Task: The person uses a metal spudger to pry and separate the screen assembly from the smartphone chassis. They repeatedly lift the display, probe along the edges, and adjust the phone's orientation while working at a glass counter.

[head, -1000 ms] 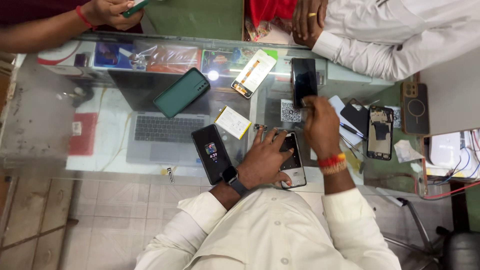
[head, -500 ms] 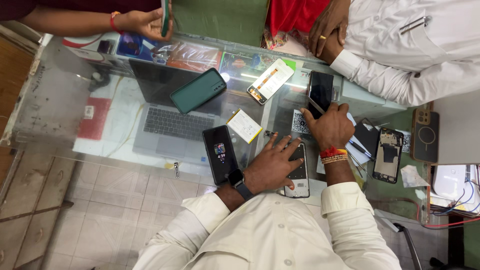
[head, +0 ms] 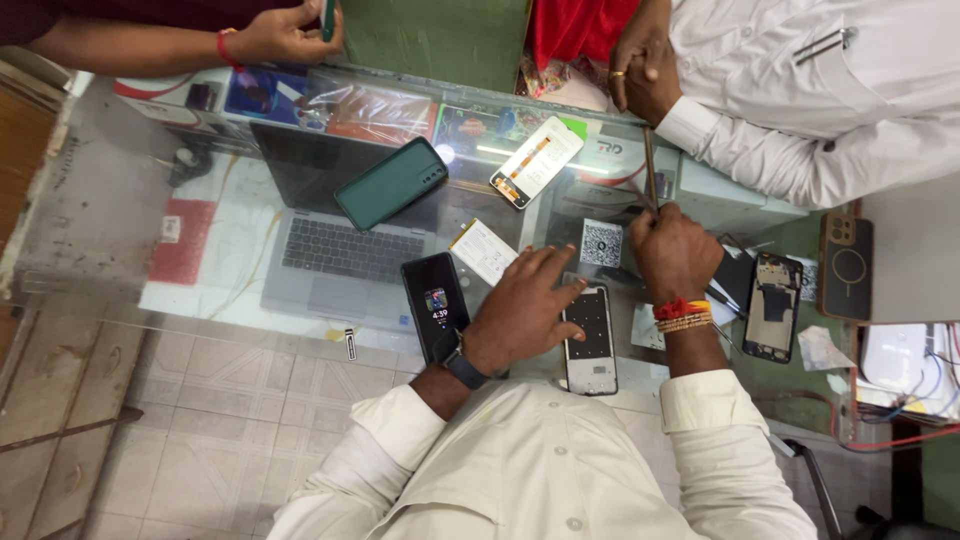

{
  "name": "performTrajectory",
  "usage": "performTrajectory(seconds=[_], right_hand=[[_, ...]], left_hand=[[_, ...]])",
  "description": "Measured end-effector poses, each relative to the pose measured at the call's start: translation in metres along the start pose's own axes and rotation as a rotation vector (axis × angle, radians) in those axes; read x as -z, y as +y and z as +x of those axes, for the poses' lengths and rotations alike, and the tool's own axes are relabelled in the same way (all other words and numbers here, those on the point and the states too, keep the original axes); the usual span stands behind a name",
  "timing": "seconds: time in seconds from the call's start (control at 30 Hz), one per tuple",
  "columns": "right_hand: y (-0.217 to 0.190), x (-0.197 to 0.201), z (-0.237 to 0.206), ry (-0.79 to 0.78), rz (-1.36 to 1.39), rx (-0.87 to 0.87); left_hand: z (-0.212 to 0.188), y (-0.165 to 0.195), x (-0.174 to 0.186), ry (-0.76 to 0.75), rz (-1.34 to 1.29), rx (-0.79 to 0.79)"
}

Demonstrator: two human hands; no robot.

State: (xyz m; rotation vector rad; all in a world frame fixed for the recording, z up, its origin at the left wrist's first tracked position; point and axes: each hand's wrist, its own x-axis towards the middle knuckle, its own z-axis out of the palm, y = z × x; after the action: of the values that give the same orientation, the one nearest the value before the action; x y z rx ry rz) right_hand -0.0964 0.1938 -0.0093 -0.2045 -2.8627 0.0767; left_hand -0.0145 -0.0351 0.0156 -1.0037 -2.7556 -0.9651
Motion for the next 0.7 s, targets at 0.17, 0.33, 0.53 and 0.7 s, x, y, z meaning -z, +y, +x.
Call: performTrajectory(seconds=[0.17,0.33,0.53,0.7], right_hand=[[0.029,-0.001,0.008,0.114,0.498,-0.022],[0.042,-0.001,-0.004,-0.223,1.365,-0.276],[0.022,0.009,-0.019,-0.387,1.504,-0.187],[0.012,0.01,-0.025,-0.423,1.504,-0.169]], left_hand=[[0.001,0.002,0.009,0.064,-0.133,0.019],[0.014,0.01,0.016,0.114,0.05,-0.051],[0.023,0.023,0.019,0.054,0.119,-0.005],[0.023,0.022,0.014,0.07,0.182,-0.013]])
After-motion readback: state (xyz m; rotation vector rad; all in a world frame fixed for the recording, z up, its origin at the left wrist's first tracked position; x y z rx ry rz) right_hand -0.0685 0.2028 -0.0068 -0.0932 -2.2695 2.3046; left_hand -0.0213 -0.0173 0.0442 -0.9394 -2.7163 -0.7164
